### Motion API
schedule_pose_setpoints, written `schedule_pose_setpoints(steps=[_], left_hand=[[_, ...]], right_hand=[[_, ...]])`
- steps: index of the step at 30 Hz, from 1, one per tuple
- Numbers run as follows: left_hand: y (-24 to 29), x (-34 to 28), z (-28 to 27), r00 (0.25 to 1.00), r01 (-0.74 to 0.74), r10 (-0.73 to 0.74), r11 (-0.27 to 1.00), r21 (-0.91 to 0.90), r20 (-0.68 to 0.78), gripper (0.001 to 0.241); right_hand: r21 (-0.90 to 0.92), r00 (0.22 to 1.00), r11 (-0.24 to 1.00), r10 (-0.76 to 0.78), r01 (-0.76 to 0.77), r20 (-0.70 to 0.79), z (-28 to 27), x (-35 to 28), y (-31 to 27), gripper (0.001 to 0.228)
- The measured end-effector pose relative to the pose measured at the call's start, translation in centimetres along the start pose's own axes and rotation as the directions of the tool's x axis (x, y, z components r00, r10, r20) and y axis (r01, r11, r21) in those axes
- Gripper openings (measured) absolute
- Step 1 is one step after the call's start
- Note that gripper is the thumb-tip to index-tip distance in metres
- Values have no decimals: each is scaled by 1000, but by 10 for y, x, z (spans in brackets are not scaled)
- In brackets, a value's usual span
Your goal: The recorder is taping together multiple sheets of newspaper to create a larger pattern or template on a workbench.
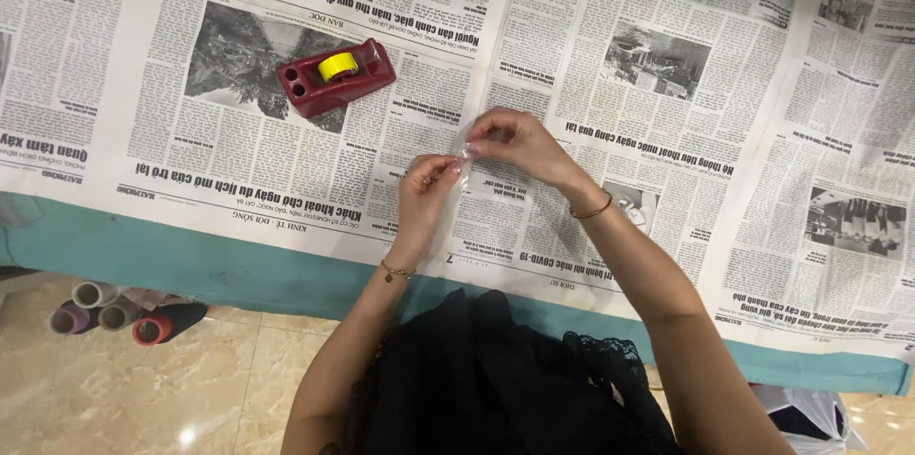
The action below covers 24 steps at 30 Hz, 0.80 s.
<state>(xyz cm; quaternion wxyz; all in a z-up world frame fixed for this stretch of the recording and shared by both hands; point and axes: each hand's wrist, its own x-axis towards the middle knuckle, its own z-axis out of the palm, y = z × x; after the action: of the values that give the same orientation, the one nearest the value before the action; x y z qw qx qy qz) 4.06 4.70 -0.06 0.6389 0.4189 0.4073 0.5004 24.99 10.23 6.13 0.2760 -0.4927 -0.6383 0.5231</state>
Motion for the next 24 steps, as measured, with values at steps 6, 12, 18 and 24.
schedule_pose_setpoints(steps=[6,12,18,24], left_hand=[[8,-12,8,998,8,-3,997,-74,66,45],[22,-17,-1,996,34,-29,998,52,-88,52],[39,-30,0,889,-423,401,535,731,221,29],[21,-28,-1,854,-491,357,315,812,378,27]], right_hand=[[-98,979,994,-63,44,-193,8,-4,2,10],[-146,976,989,-34,2,-217,-1,-9,-3,11],[-270,998,962,20,-37,-65,-1,-2,5,16],[-414,994,908,31,-70,-101,6,12,17,19]])
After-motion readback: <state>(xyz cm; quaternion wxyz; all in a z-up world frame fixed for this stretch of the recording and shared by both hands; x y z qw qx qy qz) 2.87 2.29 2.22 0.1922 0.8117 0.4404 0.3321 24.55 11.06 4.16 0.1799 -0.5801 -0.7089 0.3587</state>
